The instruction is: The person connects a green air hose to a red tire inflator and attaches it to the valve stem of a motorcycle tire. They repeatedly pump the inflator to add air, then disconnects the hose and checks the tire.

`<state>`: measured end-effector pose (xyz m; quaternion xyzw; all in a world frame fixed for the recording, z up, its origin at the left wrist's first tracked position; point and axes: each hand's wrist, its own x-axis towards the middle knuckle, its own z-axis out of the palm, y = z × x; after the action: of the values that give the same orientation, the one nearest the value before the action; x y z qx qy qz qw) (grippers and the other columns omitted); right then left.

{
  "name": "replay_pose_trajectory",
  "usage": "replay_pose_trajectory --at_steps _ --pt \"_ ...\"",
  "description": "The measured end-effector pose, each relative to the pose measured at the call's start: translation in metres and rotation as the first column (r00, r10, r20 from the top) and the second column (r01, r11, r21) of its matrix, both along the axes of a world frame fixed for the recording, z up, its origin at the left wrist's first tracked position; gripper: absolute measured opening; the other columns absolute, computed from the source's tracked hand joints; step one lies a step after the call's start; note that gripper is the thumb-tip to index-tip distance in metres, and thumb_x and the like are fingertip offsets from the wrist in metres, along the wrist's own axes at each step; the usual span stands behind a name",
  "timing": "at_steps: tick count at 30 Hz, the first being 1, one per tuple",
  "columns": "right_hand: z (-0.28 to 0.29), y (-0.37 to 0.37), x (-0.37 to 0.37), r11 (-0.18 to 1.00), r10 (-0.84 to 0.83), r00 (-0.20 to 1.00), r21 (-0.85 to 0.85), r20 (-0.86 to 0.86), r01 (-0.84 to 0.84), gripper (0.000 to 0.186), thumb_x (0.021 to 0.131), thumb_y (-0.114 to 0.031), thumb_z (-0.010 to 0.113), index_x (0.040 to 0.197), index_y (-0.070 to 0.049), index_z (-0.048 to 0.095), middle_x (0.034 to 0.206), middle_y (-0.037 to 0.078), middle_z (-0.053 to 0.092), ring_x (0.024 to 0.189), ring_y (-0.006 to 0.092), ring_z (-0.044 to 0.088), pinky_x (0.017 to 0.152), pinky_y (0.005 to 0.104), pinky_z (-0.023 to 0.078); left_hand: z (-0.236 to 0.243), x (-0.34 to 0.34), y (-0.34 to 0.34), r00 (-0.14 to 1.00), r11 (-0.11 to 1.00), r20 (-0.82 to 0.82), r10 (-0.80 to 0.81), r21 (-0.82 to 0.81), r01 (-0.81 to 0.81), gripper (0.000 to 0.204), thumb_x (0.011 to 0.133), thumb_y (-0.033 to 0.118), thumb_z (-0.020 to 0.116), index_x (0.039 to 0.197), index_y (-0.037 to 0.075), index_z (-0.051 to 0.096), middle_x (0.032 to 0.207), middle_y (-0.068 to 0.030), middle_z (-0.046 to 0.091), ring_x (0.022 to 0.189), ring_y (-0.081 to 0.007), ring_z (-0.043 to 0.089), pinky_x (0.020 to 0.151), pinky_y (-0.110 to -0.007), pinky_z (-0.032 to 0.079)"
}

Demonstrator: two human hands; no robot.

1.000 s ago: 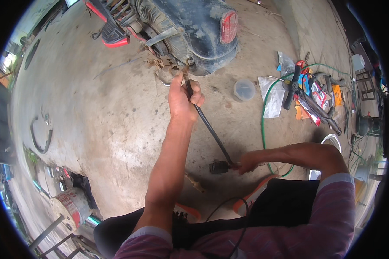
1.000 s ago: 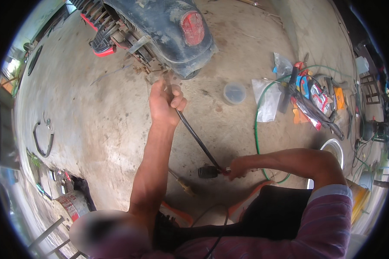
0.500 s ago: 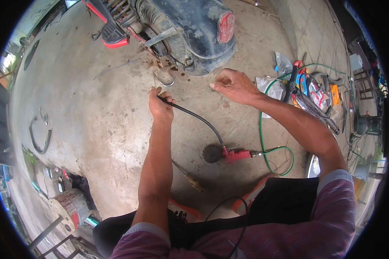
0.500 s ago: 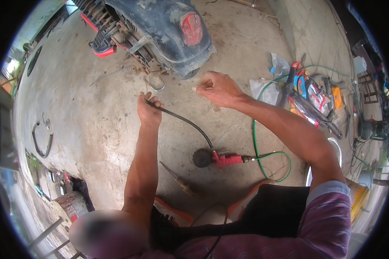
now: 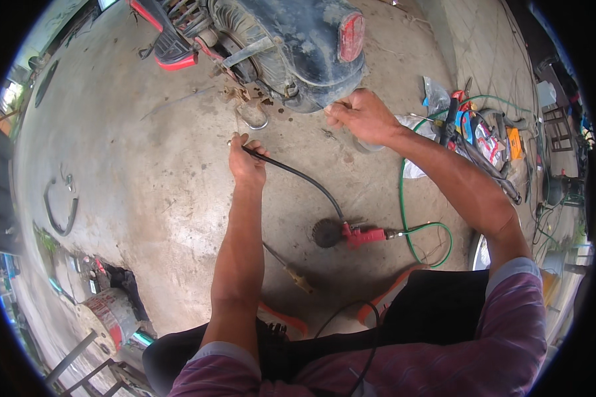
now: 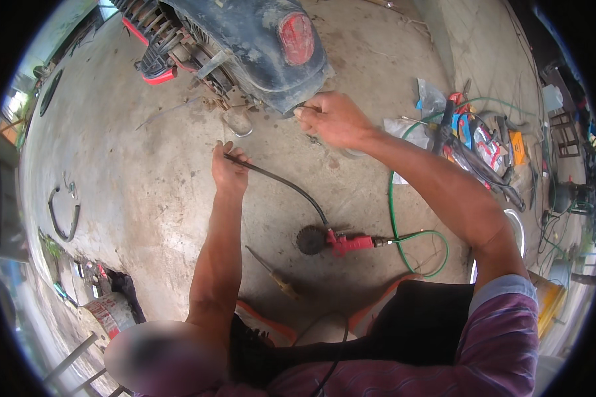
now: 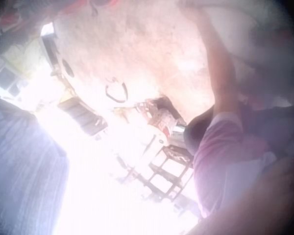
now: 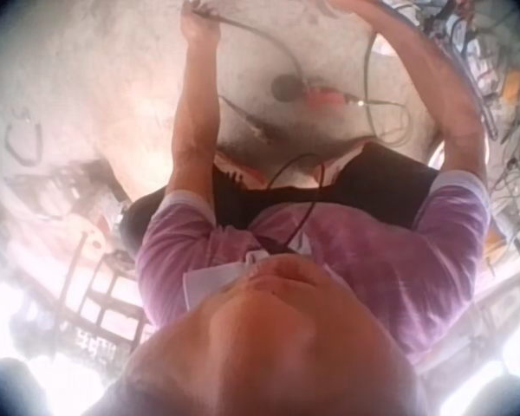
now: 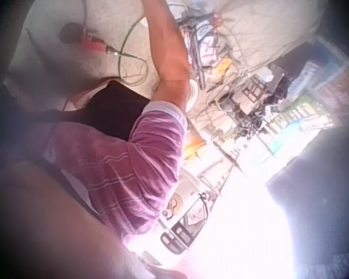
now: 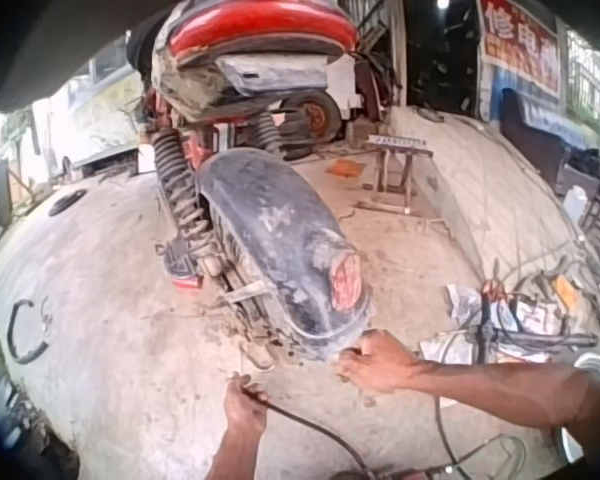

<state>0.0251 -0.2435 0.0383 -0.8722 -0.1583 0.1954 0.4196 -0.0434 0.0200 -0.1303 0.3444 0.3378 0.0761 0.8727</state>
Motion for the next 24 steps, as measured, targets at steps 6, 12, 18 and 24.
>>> replay_pose_trajectory --at_steps 6,12,18,24 --pt "-0.032 -0.008 0.004 1.0 0.019 1.0 0.015 -0.02 -0.019 0.035 0.097 -0.033 0.069 0.089 0.001 0.073 0.084 0.01 0.075 0.076 0.0184 0.071 0.075 0.0346 0.055 -0.002 -0.001 0.0 0.996 0.992 -0.042 -0.082 0.087 0.085 0.055 0.105 0.051 0.056 0.131 0.003 0.052 0.092 -0.0071 0.064 0.084 -0.0208 0.062 0.081 -0.042 0.052" --pt "-0.099 -0.029 0.003 0.978 0.087 0.996 -0.19 -0.006 -0.087 0.023 0.088 -0.024 0.07 0.092 -0.003 0.074 0.089 0.014 0.076 0.081 0.0267 0.072 0.076 0.0395 0.055 0.001 0.0 -0.005 0.992 0.984 -0.095 -0.08 0.154 0.094 0.044 0.104 0.048 0.058 0.122 0.007 0.056 0.093 -0.0072 0.066 0.08 -0.0184 0.063 0.069 -0.037 0.051" --pt "-0.125 0.0 0.002 0.832 0.247 0.944 -0.547 0.218 -0.092 0.024 0.09 -0.018 0.066 0.106 -0.001 0.071 0.106 0.021 0.075 0.099 0.0366 0.074 0.083 0.0474 0.059 -0.01 0.004 0.001 0.976 0.947 -0.219 0.008 0.314 0.063 0.049 0.103 0.04 0.059 0.134 0.002 0.055 0.104 -0.0118 0.067 0.088 -0.0232 0.064 0.079 -0.04 0.053" --pt "-0.148 0.013 0.009 0.768 0.288 0.922 -0.637 0.258 -0.061 0.027 0.09 -0.013 0.064 0.113 0.002 0.069 0.118 0.025 0.07 0.105 0.0432 0.072 0.089 0.0495 0.059 0.005 0.008 0.006 0.99 0.502 0.014 0.141 0.861 -0.084 0.034 0.101 0.029 0.066 0.117 -0.001 0.07 0.111 -0.012 0.071 0.093 -0.0201 0.065 0.083 -0.035 0.052"
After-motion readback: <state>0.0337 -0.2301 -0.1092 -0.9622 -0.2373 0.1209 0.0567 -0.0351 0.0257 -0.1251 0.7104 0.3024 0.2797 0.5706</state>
